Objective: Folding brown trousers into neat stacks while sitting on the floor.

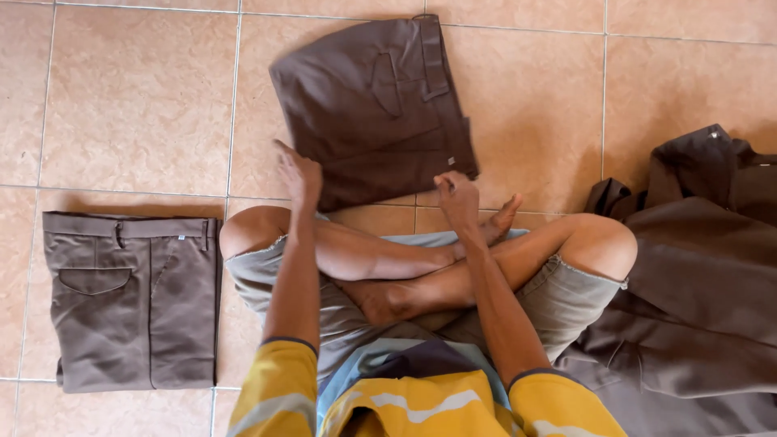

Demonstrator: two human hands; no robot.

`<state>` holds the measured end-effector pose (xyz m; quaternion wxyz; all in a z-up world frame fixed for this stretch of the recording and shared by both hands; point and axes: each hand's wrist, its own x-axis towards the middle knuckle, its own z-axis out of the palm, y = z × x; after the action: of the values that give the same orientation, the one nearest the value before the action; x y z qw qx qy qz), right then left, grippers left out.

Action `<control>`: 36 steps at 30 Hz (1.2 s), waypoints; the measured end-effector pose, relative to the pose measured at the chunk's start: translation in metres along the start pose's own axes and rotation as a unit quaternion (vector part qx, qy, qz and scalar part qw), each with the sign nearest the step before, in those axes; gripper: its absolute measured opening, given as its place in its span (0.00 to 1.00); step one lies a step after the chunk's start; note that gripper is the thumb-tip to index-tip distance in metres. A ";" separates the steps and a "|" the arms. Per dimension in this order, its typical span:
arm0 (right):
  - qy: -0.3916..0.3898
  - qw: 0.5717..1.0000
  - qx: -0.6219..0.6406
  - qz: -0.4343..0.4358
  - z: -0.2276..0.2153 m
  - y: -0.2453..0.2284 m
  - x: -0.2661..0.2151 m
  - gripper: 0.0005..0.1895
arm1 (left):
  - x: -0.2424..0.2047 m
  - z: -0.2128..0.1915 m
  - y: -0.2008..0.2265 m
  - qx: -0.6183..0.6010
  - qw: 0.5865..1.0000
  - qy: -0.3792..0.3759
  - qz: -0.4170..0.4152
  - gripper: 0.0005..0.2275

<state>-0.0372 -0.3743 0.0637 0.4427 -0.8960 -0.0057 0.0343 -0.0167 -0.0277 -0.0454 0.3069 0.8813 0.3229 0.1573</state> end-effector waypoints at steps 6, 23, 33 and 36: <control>0.099 0.994 -0.037 0.022 0.010 0.005 0.040 0.26 | -0.022 -0.081 0.087 -0.009 0.999 -0.022 0.038 0.30; 0.031 0.981 0.044 0.185 0.014 0.006 0.007 0.25 | -0.053 -0.062 0.076 0.129 0.958 -0.252 0.052 0.42; 0.038 0.969 -0.052 0.237 0.001 0.006 0.018 0.33 | -0.063 -0.064 0.086 0.156 0.946 -0.274 0.075 0.45; 0.059 0.986 -0.151 0.039 0.017 -0.004 0.012 0.53 | -0.058 -0.070 0.093 0.056 0.975 -0.200 0.075 0.41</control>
<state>-0.0266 -0.3580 0.0557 0.2997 -0.9527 0.0500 -0.0024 -0.0494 -0.0917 0.0628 0.3025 0.9326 0.1961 -0.0176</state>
